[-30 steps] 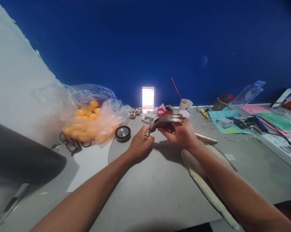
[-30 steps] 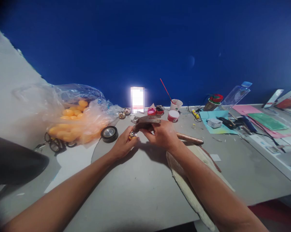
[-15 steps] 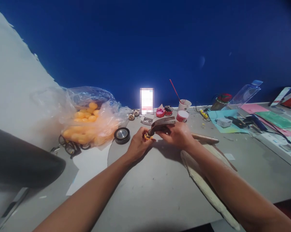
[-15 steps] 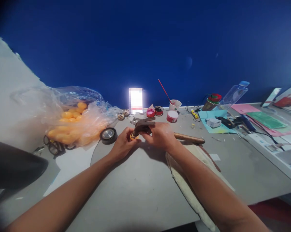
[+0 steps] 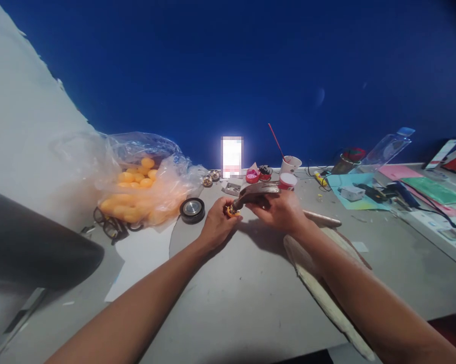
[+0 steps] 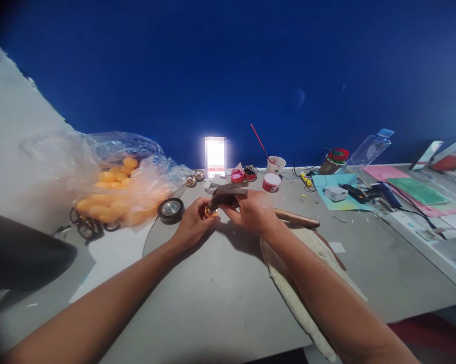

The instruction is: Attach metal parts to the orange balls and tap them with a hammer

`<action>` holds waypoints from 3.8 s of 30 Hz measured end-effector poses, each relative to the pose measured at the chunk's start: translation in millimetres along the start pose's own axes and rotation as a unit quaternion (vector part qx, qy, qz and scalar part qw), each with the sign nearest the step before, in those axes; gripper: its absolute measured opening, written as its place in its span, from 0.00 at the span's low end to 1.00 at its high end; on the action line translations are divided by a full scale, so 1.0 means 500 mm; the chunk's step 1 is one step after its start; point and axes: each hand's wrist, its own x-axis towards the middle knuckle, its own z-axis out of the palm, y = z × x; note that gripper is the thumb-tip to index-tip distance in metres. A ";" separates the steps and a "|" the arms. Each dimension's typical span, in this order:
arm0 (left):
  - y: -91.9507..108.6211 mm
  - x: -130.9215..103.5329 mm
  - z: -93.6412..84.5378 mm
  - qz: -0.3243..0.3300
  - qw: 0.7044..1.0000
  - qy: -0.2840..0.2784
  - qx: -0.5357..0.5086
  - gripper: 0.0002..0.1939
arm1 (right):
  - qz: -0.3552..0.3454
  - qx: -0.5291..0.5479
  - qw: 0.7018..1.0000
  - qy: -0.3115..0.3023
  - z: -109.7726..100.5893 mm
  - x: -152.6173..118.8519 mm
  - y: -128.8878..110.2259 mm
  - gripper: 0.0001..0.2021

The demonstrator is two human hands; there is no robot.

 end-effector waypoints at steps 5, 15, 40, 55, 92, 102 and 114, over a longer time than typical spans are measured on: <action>0.002 0.001 -0.002 0.002 1.000 0.004 0.017 0.15 | -0.010 0.003 1.000 -0.019 0.000 -0.001 -0.003 0.13; 0.008 -0.006 0.001 0.028 0.999 -0.014 0.007 0.16 | -0.004 -0.043 0.999 0.005 -0.002 0.002 0.006 0.14; 0.015 -0.003 0.000 0.001 1.000 -0.003 0.011 0.11 | -0.022 -0.010 1.000 0.015 0.006 -0.001 0.001 0.14; -0.001 -0.001 -0.001 0.030 0.999 -0.012 0.003 0.16 | 0.051 -0.051 0.996 -0.046 0.002 0.002 0.007 0.17; 0.011 0.000 0.000 0.019 0.999 -0.003 0.027 0.12 | -0.013 -0.021 0.999 -0.028 -0.003 -0.001 -0.007 0.15; 0.017 0.006 -0.007 -0.007 1.000 -0.009 0.002 0.13 | -0.015 -0.012 0.998 -0.052 -0.012 0.002 -0.007 0.15; 0.021 0.001 -0.003 0.005 0.999 0.000 0.037 0.11 | -0.001 -0.034 0.999 -0.017 -0.011 0.003 -0.007 0.16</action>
